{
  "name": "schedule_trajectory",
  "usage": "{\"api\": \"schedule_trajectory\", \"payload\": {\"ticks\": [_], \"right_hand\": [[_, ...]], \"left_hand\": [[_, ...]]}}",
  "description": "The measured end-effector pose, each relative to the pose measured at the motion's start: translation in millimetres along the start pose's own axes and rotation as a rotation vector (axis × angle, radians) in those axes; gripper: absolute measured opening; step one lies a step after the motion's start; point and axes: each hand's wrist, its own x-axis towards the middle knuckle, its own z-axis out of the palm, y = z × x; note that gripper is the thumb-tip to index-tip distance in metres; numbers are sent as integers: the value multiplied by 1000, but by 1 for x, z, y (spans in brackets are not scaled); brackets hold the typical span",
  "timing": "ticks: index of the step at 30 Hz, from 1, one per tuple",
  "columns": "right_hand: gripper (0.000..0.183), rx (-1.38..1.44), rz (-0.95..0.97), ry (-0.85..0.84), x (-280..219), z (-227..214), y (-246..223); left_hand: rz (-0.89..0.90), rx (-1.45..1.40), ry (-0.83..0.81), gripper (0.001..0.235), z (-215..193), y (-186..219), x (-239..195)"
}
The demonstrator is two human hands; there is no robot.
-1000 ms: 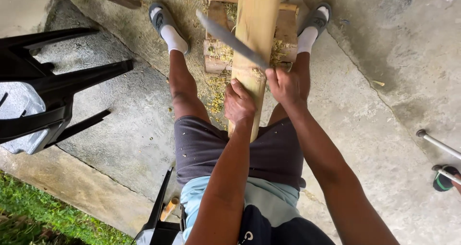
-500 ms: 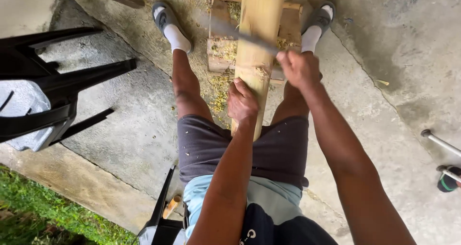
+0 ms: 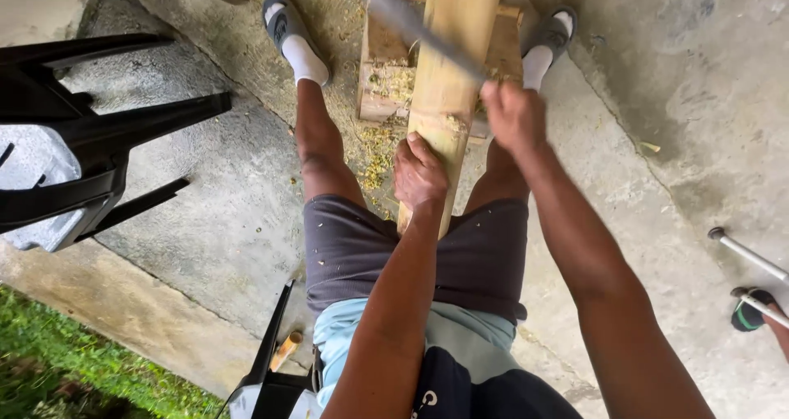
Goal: Shaving the outer layer of a bamboo pole using a large knife.
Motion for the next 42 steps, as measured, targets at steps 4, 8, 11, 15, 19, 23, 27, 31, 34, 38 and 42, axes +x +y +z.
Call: {"api": "schedule_trajectory", "payload": {"ticks": [4,8,11,15,19,23,27,31,34,38,42], "right_hand": [[58,-30,-127,-69,0,-14,-2],[60,45,-41,-30,-6,-1,4],[58,50,2,4,-15,4,-7],[56,-45,-57,-83,-7,-7,-9],[55,51,52,-67,2,-14,-18],[58,-39,-29,-14,-17,-2,-13],[62,-8,271,-266,0,0,16],[55,64,48,41,18,-42,-35],[49,-63,-438,157,9,-58,-67],[50,-158,-136,-47,22,-34,-19],[51,-109,-308,39,-3,-24,-35]], "left_hand": [[-4,8,-34,68,0,7,3],[-22,12,-19,66,-3,-3,-4],[18,13,-4,66,1,1,2],[-7,14,-27,65,-6,6,-4],[-9,32,-12,66,-4,3,-3],[26,13,4,66,5,-5,4],[-6,-4,-7,67,3,-2,-1],[33,-8,4,66,-4,4,-2],[34,-6,3,66,1,0,3],[31,15,-23,65,-2,1,5],[14,28,-39,65,-2,1,-1]]}}
